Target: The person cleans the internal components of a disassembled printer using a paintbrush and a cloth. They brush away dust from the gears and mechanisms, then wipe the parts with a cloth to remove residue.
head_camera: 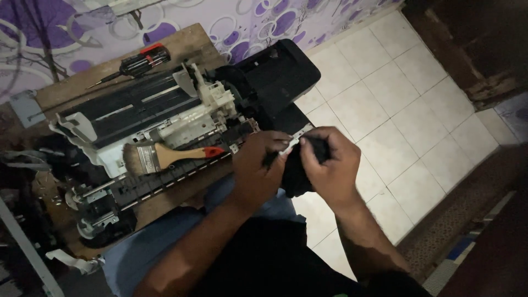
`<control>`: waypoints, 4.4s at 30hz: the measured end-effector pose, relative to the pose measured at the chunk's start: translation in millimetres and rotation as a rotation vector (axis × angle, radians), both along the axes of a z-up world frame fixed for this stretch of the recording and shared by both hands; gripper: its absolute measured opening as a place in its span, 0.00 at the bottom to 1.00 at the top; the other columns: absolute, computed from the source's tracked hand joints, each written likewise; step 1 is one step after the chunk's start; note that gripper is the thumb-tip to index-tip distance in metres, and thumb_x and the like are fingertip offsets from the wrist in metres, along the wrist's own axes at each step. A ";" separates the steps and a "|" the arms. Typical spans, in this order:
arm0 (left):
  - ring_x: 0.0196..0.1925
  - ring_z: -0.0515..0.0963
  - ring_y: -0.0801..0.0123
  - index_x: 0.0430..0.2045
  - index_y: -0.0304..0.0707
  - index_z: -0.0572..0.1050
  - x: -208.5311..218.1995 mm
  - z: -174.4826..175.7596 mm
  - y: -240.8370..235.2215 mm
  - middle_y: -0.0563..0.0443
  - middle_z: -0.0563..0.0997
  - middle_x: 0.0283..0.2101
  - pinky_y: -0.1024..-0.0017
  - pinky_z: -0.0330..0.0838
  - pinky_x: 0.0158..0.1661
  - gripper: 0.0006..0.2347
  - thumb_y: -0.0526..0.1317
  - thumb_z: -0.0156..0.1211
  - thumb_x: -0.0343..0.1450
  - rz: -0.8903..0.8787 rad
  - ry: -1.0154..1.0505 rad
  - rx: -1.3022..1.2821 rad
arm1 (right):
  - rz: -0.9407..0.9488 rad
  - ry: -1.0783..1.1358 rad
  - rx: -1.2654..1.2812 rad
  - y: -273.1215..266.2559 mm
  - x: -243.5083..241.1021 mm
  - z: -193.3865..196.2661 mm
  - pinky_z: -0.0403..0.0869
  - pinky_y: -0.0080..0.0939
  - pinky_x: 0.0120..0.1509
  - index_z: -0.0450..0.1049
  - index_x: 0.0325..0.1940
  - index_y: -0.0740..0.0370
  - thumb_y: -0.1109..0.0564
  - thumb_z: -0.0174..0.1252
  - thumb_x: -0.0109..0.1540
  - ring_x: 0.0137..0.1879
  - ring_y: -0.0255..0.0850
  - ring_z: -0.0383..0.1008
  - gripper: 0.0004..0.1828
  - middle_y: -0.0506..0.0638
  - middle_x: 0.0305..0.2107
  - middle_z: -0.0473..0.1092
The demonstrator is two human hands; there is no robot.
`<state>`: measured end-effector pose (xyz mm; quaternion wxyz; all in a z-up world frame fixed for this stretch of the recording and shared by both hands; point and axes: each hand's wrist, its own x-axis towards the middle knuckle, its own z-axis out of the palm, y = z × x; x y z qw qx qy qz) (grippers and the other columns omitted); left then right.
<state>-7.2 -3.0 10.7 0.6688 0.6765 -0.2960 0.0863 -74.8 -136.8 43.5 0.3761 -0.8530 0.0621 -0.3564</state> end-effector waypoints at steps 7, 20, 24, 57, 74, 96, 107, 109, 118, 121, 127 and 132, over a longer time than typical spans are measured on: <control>0.28 0.84 0.54 0.28 0.37 0.82 1.3 -19.3 -6.4 0.44 0.86 0.36 0.65 0.77 0.27 0.01 0.33 0.67 0.70 0.036 -0.128 -0.101 | 0.001 0.058 0.187 -3.5 0.4 -2.9 0.68 0.45 0.33 0.74 0.35 0.70 0.66 0.66 0.58 0.34 0.39 0.71 0.07 0.63 0.25 0.75; 0.40 0.88 0.51 0.28 0.34 0.82 5.6 -45.4 -19.4 0.40 0.87 0.40 0.59 0.86 0.46 0.01 0.31 0.66 0.70 0.025 -0.382 -0.291 | 0.221 0.163 0.878 -11.6 11.7 -32.8 0.71 0.28 0.35 0.68 0.51 0.64 0.63 0.60 0.58 0.30 0.33 0.75 0.17 0.49 0.26 0.73; 0.39 0.87 0.49 0.28 0.32 0.82 5.9 -48.7 -20.5 0.38 0.86 0.39 0.58 0.87 0.43 0.02 0.30 0.65 0.71 0.014 -0.370 -0.369 | 0.221 0.198 0.891 -11.3 10.7 -27.6 0.70 0.25 0.33 0.70 0.52 0.65 0.62 0.60 0.56 0.28 0.30 0.74 0.20 0.47 0.24 0.71; 0.49 0.85 0.46 0.33 0.31 0.75 32.1 -38.5 71.1 0.35 0.82 0.45 0.55 0.83 0.55 0.06 0.27 0.68 0.69 0.095 -0.250 -0.040 | -0.210 0.012 0.058 -141.4 72.0 -22.9 0.75 0.39 0.54 0.77 0.43 0.63 0.67 0.55 0.62 0.47 0.40 0.75 0.08 0.51 0.37 0.75; 0.42 0.83 0.42 0.34 0.22 0.79 44.2 -38.9 166.8 0.32 0.81 0.37 0.56 0.77 0.45 0.08 0.35 0.60 0.76 0.624 -0.203 0.161 | -0.164 0.275 0.052 -164.9 66.0 -257.4 0.72 0.45 0.48 0.74 0.39 0.63 0.64 0.53 0.72 0.38 0.47 0.75 0.07 0.53 0.28 0.73; 0.43 0.85 0.48 0.39 0.39 0.83 63.3 -52.6 107.0 0.40 0.82 0.41 0.59 0.82 0.39 0.08 0.31 0.66 0.69 0.128 -0.156 0.434 | 0.277 0.126 0.035 35.1 55.8 -59.2 0.76 0.44 0.36 0.79 0.52 0.72 0.71 0.67 0.57 0.33 0.48 0.77 0.18 0.59 0.31 0.75; 0.42 0.84 0.51 0.38 0.40 0.84 82.2 -67.3 72.7 0.43 0.83 0.39 0.61 0.81 0.39 0.06 0.31 0.62 0.72 0.131 -0.107 0.329 | 0.234 0.176 0.093 32.7 88.9 -68.3 0.75 0.44 0.33 0.80 0.47 0.71 0.70 0.69 0.58 0.34 0.51 0.80 0.13 0.60 0.30 0.76; 0.42 0.85 0.50 0.37 0.38 0.84 85.1 -66.6 68.5 0.42 0.83 0.38 0.60 0.81 0.38 0.06 0.30 0.63 0.71 0.121 -0.076 0.344 | 0.234 0.187 0.143 26.4 93.8 -71.4 0.75 0.43 0.34 0.80 0.46 0.71 0.69 0.69 0.58 0.35 0.50 0.81 0.12 0.60 0.30 0.76; 0.46 0.84 0.50 0.41 0.44 0.84 95.8 -61.6 55.5 0.44 0.83 0.41 0.60 0.80 0.42 0.08 0.34 0.63 0.71 0.008 0.077 0.503 | 0.221 0.119 -0.087 6.9 105.2 -78.8 0.79 0.47 0.41 0.82 0.43 0.68 0.68 0.71 0.57 0.41 0.55 0.82 0.10 0.58 0.35 0.78; 0.46 0.83 0.45 0.43 0.40 0.83 101.2 -53.6 56.6 0.39 0.83 0.42 0.55 0.80 0.42 0.09 0.34 0.63 0.70 -0.062 0.108 0.581 | 0.240 0.153 -0.118 2.9 111.0 -81.0 0.80 0.50 0.41 0.81 0.41 0.70 0.70 0.67 0.59 0.41 0.59 0.82 0.06 0.61 0.34 0.78; 0.49 0.82 0.43 0.44 0.37 0.83 106.0 -43.2 65.8 0.36 0.83 0.46 0.55 0.79 0.44 0.09 0.34 0.64 0.72 0.060 0.023 0.679 | 0.279 0.139 -0.248 -15.6 128.5 -91.3 0.78 0.53 0.42 0.82 0.38 0.68 0.68 0.67 0.61 0.38 0.59 0.80 0.02 0.60 0.35 0.78; 0.43 0.84 0.48 0.39 0.36 0.83 110.1 -39.8 76.0 0.40 0.82 0.40 0.58 0.79 0.38 0.06 0.33 0.67 0.70 0.125 0.015 0.725 | 0.321 0.084 -0.412 -27.9 141.5 -98.1 0.76 0.52 0.46 0.82 0.37 0.63 0.68 0.67 0.62 0.39 0.56 0.78 0.03 0.55 0.36 0.78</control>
